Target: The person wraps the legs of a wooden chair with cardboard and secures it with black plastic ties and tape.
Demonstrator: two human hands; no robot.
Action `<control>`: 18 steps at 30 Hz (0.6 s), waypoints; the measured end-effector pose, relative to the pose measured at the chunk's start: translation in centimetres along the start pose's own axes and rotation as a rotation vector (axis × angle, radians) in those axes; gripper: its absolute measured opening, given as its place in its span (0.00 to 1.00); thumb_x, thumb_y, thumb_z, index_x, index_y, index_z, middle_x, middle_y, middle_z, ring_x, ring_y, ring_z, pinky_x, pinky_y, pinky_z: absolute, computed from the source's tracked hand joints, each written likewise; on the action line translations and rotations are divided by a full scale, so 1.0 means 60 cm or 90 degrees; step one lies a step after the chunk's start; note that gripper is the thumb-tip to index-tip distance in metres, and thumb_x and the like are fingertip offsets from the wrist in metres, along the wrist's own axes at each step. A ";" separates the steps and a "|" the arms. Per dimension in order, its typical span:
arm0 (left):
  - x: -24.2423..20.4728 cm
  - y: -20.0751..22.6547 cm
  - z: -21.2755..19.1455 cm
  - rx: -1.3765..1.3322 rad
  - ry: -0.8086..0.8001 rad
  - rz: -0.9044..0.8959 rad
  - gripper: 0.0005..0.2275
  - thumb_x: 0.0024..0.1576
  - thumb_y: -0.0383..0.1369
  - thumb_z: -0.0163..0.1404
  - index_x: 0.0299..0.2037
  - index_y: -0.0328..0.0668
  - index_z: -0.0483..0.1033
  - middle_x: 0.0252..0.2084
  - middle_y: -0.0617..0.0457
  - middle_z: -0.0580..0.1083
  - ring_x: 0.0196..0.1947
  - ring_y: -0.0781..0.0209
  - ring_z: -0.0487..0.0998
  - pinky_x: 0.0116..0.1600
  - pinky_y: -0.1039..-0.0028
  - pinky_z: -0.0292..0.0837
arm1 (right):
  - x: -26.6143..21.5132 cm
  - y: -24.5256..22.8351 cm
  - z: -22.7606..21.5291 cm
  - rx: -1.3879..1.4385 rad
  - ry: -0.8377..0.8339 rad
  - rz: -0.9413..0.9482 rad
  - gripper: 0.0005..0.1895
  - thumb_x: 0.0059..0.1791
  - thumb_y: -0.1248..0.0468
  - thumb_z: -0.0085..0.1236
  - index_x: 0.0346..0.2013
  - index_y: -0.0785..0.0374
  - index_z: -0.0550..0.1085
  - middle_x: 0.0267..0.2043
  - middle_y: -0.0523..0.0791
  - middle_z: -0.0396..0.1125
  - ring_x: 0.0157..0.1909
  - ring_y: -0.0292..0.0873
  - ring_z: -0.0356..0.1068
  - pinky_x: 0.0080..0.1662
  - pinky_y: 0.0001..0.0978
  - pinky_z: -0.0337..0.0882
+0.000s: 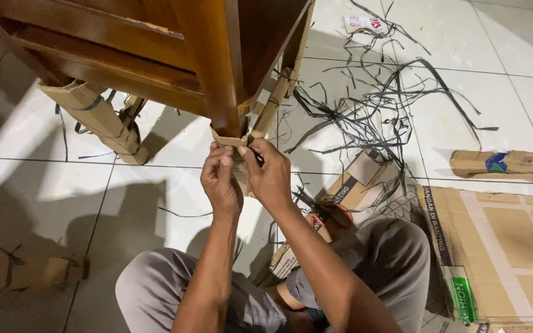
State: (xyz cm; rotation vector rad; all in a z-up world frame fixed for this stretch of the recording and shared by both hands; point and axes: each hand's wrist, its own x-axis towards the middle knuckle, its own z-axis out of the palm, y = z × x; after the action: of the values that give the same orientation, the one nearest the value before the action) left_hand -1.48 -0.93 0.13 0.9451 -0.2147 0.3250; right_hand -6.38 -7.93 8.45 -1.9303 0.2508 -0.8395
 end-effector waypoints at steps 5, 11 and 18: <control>0.005 0.002 -0.005 0.085 -0.029 0.028 0.04 0.59 0.30 0.59 0.38 0.38 0.80 0.42 0.50 0.77 0.62 0.64 0.68 0.75 0.66 0.52 | -0.020 -0.007 -0.007 0.147 -0.017 0.121 0.10 0.51 0.67 0.61 0.46 0.68 0.78 0.37 0.53 0.77 0.43 0.43 0.77 0.49 0.42 0.75; 0.011 -0.008 -0.012 0.124 -0.043 0.072 0.04 0.56 0.28 0.62 0.39 0.38 0.82 0.40 0.49 0.78 0.59 0.60 0.71 0.75 0.65 0.52 | -0.035 0.032 -0.003 0.256 -0.049 0.092 0.19 0.48 0.78 0.57 0.53 0.73 0.74 0.48 0.58 0.75 0.54 0.47 0.74 0.58 0.42 0.74; 0.010 -0.006 -0.009 0.118 -0.035 0.058 0.05 0.57 0.30 0.61 0.39 0.38 0.82 0.40 0.50 0.78 0.59 0.61 0.69 0.74 0.64 0.52 | -0.031 -0.004 -0.017 0.222 -0.046 0.086 0.11 0.53 0.68 0.60 0.50 0.67 0.79 0.43 0.52 0.78 0.47 0.37 0.74 0.51 0.35 0.77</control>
State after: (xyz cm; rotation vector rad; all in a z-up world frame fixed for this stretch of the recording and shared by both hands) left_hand -0.76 -0.58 -0.23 1.1299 -0.2821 0.4084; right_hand -8.47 -7.62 8.11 -1.5949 0.1760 -0.6722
